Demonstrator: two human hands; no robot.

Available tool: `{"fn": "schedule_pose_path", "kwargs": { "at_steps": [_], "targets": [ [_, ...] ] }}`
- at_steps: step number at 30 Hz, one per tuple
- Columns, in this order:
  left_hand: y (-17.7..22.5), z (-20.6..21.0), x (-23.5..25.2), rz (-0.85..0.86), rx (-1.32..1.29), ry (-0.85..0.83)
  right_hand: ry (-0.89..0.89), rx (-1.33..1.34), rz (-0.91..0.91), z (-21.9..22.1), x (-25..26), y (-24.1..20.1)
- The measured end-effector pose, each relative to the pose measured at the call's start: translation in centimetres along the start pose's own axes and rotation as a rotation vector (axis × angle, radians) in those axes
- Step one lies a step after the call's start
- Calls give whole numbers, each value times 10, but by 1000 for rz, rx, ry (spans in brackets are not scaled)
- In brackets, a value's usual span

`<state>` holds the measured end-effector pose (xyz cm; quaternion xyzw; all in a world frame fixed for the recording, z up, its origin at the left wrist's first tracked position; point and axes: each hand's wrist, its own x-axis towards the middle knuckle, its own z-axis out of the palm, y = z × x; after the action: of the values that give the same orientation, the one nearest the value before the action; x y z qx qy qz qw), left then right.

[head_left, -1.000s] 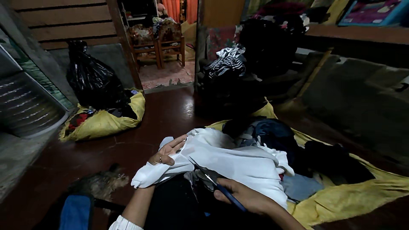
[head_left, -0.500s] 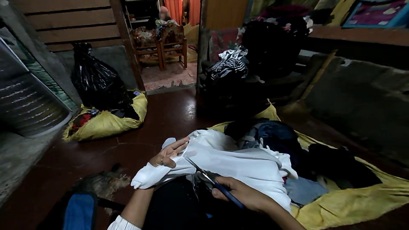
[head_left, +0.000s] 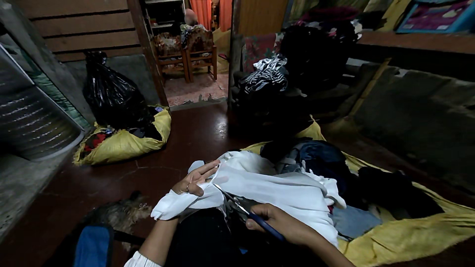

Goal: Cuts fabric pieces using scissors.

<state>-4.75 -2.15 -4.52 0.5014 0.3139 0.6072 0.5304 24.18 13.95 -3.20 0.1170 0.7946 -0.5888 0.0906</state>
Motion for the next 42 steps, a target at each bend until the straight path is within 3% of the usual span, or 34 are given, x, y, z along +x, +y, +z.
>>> {"fn": "schedule_pose_path", "kwargs": {
  "at_steps": [19, 25, 30, 37, 39, 42],
  "targets": [
    [2, 2, 1, -20, 54, 37, 17, 79, 66, 5, -2, -7],
    [1, -2, 9, 18, -27, 14, -38, -113, 59, 1, -6, 5],
    [27, 13, 47, 20, -25, 47, 106, -22, -28, 0, -16, 12],
    [88, 62, 148, 186, -40, -234, 560, 117, -333, -5, -28, 8],
    [81, 71, 155, 253, -66, -259, 646, 66, -362, -8, -36, 6],
    [34, 69, 125, 236, 59, -12, 596, 77, -288, -9, -52, 10]
  ]
}}
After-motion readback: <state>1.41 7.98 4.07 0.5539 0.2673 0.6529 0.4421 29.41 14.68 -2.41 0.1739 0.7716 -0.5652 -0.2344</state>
